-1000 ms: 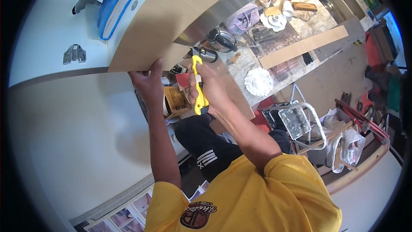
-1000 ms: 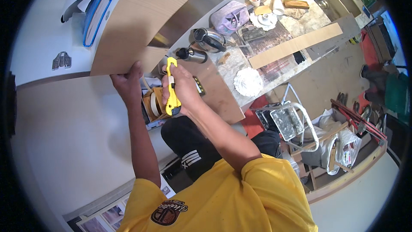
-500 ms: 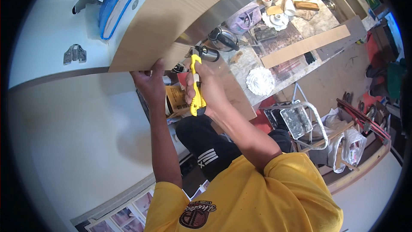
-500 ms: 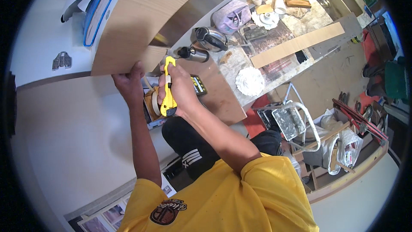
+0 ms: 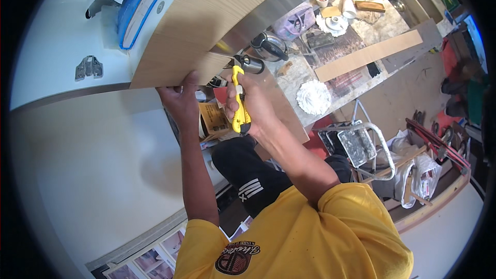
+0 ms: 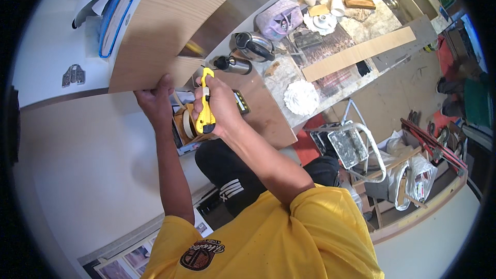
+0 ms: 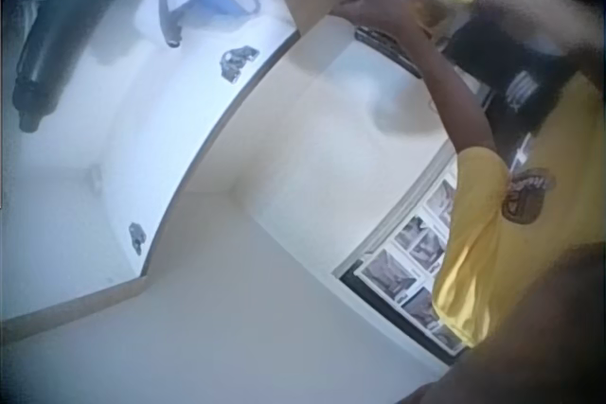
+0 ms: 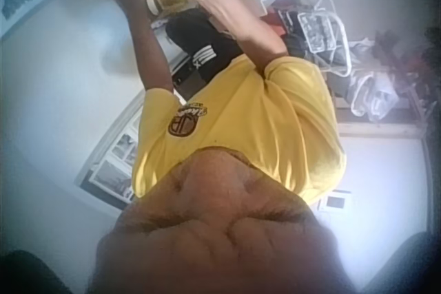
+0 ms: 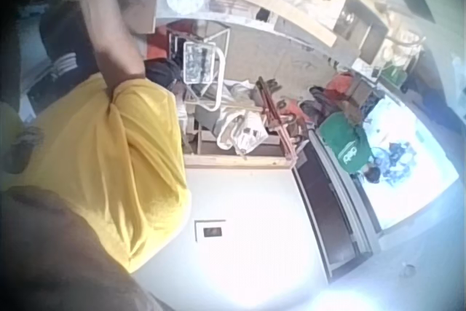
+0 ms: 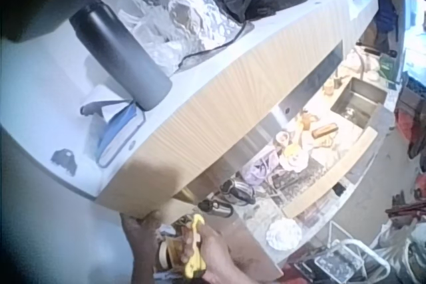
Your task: The person trims wood veneer from the edge of a kitchen cabinet using a utility knife, sands the edge with a sanding block, and then moves a step ladder in the kitchen.
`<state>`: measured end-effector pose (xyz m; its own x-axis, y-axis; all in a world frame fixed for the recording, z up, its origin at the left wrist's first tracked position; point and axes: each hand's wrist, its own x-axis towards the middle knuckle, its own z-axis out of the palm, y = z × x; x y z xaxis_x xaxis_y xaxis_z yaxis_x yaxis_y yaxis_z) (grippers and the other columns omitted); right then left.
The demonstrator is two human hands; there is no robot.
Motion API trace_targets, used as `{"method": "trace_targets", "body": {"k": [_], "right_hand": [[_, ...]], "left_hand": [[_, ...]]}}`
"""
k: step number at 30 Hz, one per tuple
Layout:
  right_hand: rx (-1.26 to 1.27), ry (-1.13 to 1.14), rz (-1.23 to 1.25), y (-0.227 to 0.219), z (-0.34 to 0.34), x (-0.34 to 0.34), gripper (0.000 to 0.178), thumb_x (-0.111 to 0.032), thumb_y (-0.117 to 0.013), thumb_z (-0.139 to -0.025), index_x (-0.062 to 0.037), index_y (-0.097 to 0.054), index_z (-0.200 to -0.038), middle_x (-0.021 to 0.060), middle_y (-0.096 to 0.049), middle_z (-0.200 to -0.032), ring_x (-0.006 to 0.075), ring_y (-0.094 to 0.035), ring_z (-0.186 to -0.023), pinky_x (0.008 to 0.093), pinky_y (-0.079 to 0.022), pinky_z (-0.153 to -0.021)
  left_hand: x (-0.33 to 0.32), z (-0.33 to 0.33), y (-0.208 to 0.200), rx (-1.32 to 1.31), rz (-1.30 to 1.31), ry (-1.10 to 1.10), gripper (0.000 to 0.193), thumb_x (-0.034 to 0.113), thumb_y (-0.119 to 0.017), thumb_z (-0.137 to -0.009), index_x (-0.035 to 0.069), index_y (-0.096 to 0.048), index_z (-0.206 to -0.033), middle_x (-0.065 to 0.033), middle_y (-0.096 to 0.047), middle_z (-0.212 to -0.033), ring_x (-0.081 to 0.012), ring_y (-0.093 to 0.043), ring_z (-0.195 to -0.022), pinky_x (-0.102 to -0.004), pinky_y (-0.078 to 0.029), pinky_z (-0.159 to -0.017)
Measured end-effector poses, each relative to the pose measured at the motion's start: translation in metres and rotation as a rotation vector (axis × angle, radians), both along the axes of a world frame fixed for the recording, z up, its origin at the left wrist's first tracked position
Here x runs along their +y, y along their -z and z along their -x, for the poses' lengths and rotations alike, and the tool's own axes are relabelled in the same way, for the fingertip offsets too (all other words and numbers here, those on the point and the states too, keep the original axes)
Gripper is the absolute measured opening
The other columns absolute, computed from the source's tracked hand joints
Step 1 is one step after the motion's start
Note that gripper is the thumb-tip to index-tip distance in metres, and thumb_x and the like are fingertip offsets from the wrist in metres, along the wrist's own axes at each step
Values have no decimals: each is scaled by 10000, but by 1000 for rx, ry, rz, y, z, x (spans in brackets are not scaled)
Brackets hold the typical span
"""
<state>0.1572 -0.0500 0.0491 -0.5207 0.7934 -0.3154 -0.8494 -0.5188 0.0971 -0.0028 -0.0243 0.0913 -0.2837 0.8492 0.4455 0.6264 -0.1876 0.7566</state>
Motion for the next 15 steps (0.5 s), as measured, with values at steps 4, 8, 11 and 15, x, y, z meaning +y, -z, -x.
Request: {"method": "trace_targets", "body": {"k": [4,8,11,15], "right_hand": [[-42,-30,-1,-6,-3,-2,207,-237,-386,-1005,-49,-463,-1044,59,-527,-676,159,-493,-449,328,-463,-401],[-50,6,-4,2,4,-5,216,-243,-390,-1005,-42,-460,-1041,64,-530,-677,162,-495,-441,325,-462,-396],[-47,17,-38,4,3,-1,217,-244,-389,-1005,-42,-460,-1042,63,-530,-678,160,-496,-442,321,-462,-395],[0,-16,-61,10,3,4,220,-243,-383,-1007,-42,-462,-1049,59,-526,-677,156,-495,-447,319,-462,-397]], "left_hand": [[-2,-11,-4,-45,11,-13,679,173,-810,-795,12,-359,-1278,-130,-564,-1161,-179,-620,-956,-274,-594,-667],[0,1,3,-52,9,-8,683,162,-806,-796,13,-351,-1284,-139,-562,-1172,-188,-618,-981,-295,-604,-678],[-2,-4,0,-61,35,-24,675,139,-792,-806,11,-340,-1292,-148,-555,-1189,-201,-616,-1009,-306,-611,-695],[-2,-6,-2,-58,39,-39,668,114,-772,-819,11,-327,-1308,-160,-542,-1217,-218,-613,-1038,-313,-618,-709]]}}
